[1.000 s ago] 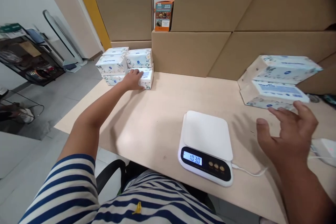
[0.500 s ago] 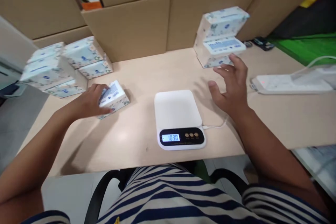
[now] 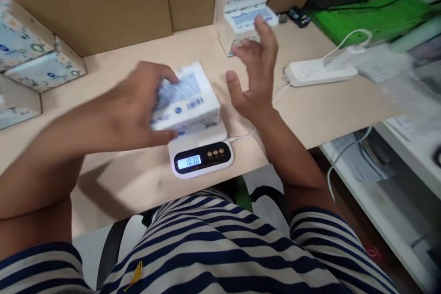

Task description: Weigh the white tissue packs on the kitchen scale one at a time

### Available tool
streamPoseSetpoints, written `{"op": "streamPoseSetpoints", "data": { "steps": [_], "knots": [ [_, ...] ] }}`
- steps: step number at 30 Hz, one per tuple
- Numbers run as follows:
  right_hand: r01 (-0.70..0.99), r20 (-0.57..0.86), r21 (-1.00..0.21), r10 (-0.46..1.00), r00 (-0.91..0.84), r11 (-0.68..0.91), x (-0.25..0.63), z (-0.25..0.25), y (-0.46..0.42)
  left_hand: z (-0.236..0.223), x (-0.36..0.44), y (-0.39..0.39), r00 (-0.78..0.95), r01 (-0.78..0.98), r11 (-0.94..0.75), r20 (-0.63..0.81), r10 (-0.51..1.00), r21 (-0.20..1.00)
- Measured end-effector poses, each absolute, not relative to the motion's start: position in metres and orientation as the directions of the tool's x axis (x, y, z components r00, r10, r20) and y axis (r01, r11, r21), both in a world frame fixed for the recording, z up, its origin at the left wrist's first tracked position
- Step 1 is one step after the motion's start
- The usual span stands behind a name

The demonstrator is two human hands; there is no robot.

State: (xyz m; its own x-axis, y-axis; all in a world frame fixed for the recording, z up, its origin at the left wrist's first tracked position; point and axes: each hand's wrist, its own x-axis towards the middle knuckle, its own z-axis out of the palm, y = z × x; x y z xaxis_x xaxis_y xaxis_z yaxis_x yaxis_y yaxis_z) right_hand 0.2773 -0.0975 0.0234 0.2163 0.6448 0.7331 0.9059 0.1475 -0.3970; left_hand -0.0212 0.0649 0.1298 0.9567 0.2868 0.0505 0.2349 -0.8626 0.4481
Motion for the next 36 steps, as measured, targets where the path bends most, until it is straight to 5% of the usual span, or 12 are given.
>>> {"op": "streamPoseSetpoints", "data": {
  "steps": [8,13,18,23,30,36],
  "knots": [
    [0.821,0.73,-0.5,0.644,0.229,0.275,0.264,0.028,-0.1,0.115,0.016,0.043,0.927,0.257,-0.83,0.116,0.357,0.495],
    [0.644,0.586,-0.657,0.803,0.109,0.392,0.261,0.022,-0.104,0.06,-0.042,0.058,0.862,0.053,-0.702,0.322,0.391,0.711],
    [0.676,0.684,-0.536,0.73,-0.004,0.506,0.259,0.017,-0.114,0.002,-0.039,0.025,0.839,0.086,-0.623,0.28,0.466,0.778],
    [0.691,0.605,-0.606,0.793,0.078,0.394,0.263,0.016,-0.12,-0.012,-0.026,0.022,0.751,0.182,-0.55,0.246,0.613,0.815],
    [0.729,0.611,-0.581,0.785,0.097,0.362,0.281,0.008,-0.115,-0.025,-0.014,0.03,0.569,-0.188,-0.329,0.376,0.731,0.925],
    [0.743,0.712,-0.482,0.702,0.023,0.464,0.29,0.008,-0.109,-0.021,-0.007,0.037,0.614,-0.221,-0.175,0.276,0.74,0.96]
  ]
}}
